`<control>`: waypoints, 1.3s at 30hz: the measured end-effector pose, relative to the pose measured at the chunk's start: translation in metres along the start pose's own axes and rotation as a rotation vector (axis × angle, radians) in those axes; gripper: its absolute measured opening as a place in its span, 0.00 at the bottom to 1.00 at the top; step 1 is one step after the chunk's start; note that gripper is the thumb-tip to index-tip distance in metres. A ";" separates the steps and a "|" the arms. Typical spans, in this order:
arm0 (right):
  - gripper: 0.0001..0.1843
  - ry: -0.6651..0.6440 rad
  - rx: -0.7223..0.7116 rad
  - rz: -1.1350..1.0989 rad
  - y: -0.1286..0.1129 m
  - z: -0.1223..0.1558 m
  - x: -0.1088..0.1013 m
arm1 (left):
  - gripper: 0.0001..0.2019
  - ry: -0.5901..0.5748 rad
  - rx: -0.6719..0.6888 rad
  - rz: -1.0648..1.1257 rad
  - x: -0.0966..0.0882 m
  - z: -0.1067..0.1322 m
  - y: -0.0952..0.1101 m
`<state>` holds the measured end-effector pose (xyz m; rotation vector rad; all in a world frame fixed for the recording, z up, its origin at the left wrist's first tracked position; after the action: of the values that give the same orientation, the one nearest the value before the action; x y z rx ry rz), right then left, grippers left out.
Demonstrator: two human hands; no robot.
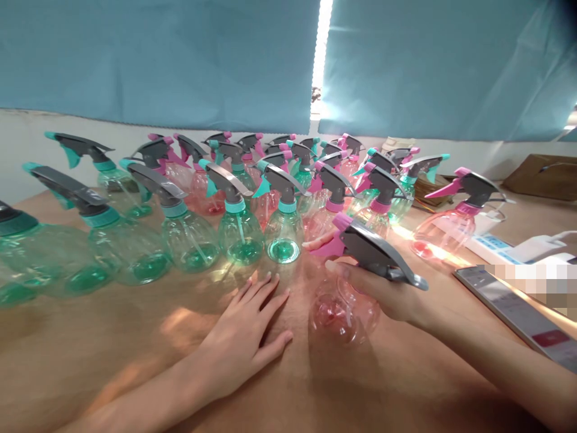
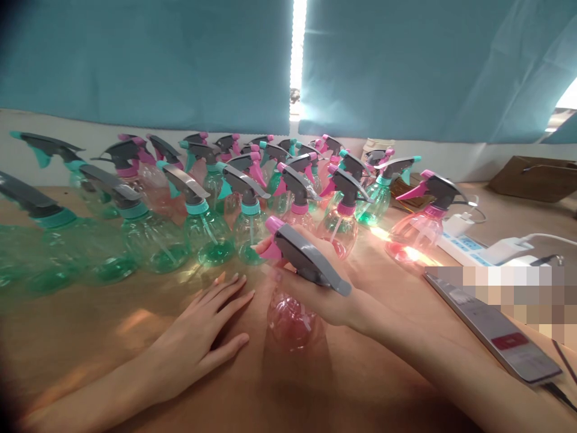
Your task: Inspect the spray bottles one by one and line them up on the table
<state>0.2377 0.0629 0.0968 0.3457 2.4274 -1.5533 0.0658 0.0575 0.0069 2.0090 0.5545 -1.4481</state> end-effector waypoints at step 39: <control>0.09 0.051 -0.022 0.092 -0.005 0.001 0.002 | 0.27 -0.012 -0.018 -0.012 0.003 0.000 -0.004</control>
<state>0.2348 0.0602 0.0997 0.4915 2.4277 -1.4955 0.0638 0.0605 0.0028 1.9855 0.5738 -1.4564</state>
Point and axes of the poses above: each hand's wrist, its own z-axis away from the middle knuckle, its own x-axis out of the palm, y = z × x, the point moved 8 cm from there along -z, towards the middle knuckle, and after that the axes turned 8 degrees about y, right-handed, at the moved point
